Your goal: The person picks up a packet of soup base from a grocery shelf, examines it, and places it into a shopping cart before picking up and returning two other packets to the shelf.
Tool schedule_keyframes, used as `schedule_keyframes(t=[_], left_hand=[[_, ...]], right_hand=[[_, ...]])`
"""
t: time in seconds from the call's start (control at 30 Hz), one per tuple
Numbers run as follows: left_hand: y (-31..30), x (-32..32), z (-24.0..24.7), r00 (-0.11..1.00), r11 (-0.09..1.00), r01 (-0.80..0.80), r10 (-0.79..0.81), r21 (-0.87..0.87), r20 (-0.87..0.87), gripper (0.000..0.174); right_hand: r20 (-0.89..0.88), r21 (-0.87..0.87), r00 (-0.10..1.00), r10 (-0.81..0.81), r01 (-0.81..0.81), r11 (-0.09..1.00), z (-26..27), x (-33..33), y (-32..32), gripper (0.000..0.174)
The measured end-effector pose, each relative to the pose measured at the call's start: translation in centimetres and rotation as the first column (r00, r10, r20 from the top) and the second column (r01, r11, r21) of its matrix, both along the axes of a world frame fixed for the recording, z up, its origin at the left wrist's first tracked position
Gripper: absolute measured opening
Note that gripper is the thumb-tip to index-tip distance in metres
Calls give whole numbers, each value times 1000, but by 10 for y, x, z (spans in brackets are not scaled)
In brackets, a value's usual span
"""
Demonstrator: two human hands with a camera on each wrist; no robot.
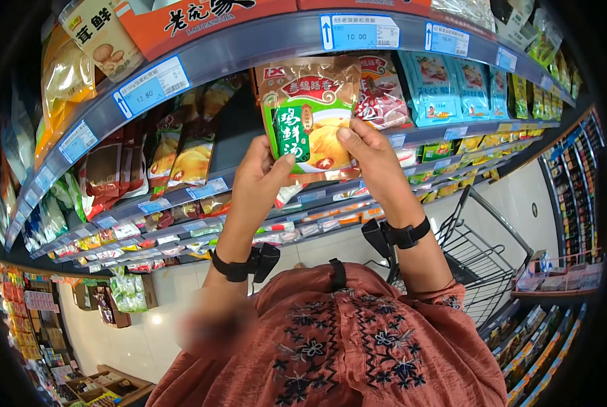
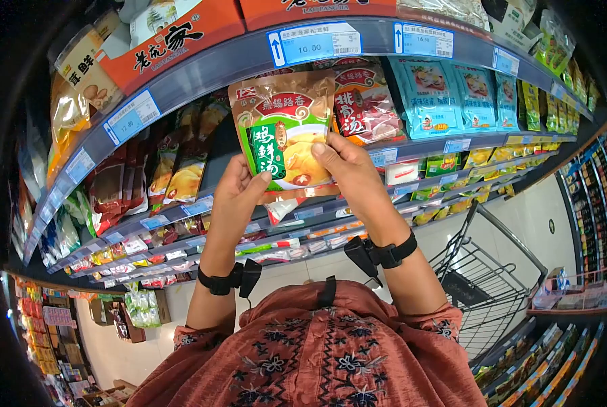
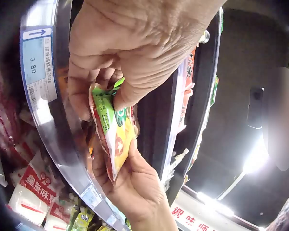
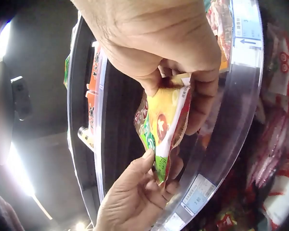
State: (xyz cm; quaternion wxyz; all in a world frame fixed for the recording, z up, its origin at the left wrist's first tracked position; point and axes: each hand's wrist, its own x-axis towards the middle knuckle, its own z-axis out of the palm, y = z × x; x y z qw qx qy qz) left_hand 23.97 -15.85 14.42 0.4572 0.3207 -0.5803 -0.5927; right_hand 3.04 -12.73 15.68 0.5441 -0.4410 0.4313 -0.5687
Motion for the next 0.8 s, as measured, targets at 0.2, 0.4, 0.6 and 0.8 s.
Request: schedule_keyframes(t=[0.2, 0.4, 0.6, 0.8], left_hand=[[1, 2, -4, 999, 998, -9, 6, 59, 47, 28], [15, 6, -5, 996, 999, -5, 1, 47, 86, 30], [32, 19, -20, 980, 993, 79, -94, 89, 175, 38], [43, 18, -27, 980, 988, 92, -112, 121, 167, 35]], right_hand=[[-24, 64, 1000, -15, 17, 998, -5, 0, 3, 40], [-16, 106, 1000, -3, 5, 994, -4, 2, 14, 37], [32, 71, 995, 90, -92, 993, -31, 1, 32, 35], [55, 86, 990, 126, -130, 988, -47, 0, 41, 37]])
